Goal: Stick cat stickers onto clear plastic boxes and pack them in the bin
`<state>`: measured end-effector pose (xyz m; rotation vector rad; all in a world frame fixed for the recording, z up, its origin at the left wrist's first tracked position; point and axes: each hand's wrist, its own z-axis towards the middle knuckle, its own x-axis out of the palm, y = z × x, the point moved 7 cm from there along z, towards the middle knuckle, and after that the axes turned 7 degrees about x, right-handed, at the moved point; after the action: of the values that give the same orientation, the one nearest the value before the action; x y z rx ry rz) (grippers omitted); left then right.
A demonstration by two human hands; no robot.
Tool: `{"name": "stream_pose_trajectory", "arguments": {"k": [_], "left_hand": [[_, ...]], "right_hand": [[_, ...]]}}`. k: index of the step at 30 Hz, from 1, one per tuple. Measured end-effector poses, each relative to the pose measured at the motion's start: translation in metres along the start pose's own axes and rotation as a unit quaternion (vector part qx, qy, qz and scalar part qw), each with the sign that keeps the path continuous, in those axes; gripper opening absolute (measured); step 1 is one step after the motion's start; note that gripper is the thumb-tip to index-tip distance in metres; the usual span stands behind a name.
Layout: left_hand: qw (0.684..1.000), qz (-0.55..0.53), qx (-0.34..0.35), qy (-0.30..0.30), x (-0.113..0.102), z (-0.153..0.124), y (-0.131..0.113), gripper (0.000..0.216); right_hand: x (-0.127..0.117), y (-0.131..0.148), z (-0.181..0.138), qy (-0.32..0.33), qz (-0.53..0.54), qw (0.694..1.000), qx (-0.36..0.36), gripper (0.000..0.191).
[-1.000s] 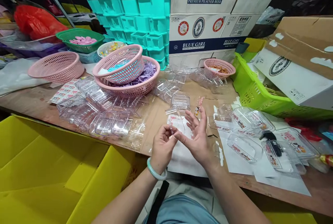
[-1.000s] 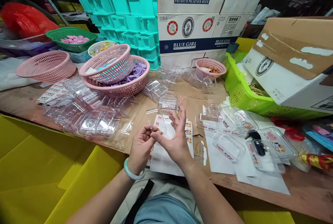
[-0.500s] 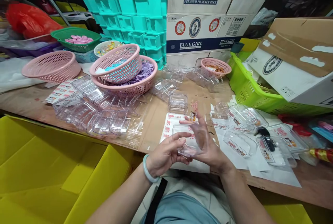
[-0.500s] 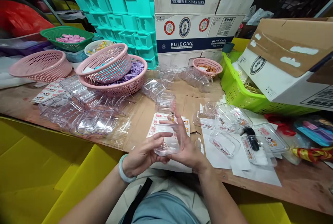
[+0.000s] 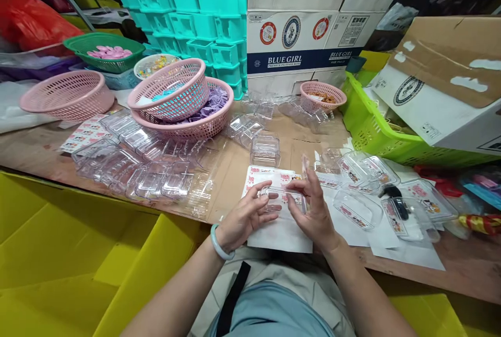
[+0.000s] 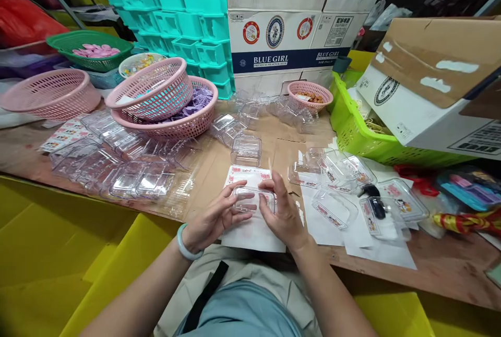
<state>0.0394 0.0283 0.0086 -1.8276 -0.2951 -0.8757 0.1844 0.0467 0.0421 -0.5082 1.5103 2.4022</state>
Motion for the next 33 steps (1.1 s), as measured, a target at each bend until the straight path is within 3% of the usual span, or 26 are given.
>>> {"name": "stream_pose_trajectory", "arguments": {"k": [2,4,8,11,14,21,33], "left_hand": [[0.999,0.007,0.026,-0.038,-0.008,0.002,-0.001,0.045],[0.997,0.017,0.045,-0.065,-0.016,0.003,0.0,0.045],[0.996,0.027,0.037,-0.075,-0.026,0.003,0.008,0.049],[0.997,0.015,0.03,-0.072,-0.027,0.003,0.011,0.047],[0.997,0.004,0.029,-0.072,-0.026,0.005,0.012,0.043],[0.996,0.002,0.038,-0.076,-0.023,0.005,0.012,0.042],[0.997,0.003,0.036,-0.073,-0.026,0.005,0.012,0.045]], "right_hand": [[-0.001,0.003,0.002,0.055,-0.013,0.998,0.02,0.093],[-0.009,0.007,0.003,0.058,-0.005,0.997,0.056,0.091],[-0.031,0.011,0.003,-0.076,0.097,0.98,0.158,0.02],[-0.014,0.005,-0.001,-0.02,0.17,0.949,0.267,0.02],[0.0,0.005,-0.004,0.03,0.192,0.928,0.317,0.027],[0.004,0.008,-0.005,0.053,0.109,0.938,0.324,0.03],[0.007,0.011,-0.001,0.058,0.063,0.952,0.295,0.026]]}}
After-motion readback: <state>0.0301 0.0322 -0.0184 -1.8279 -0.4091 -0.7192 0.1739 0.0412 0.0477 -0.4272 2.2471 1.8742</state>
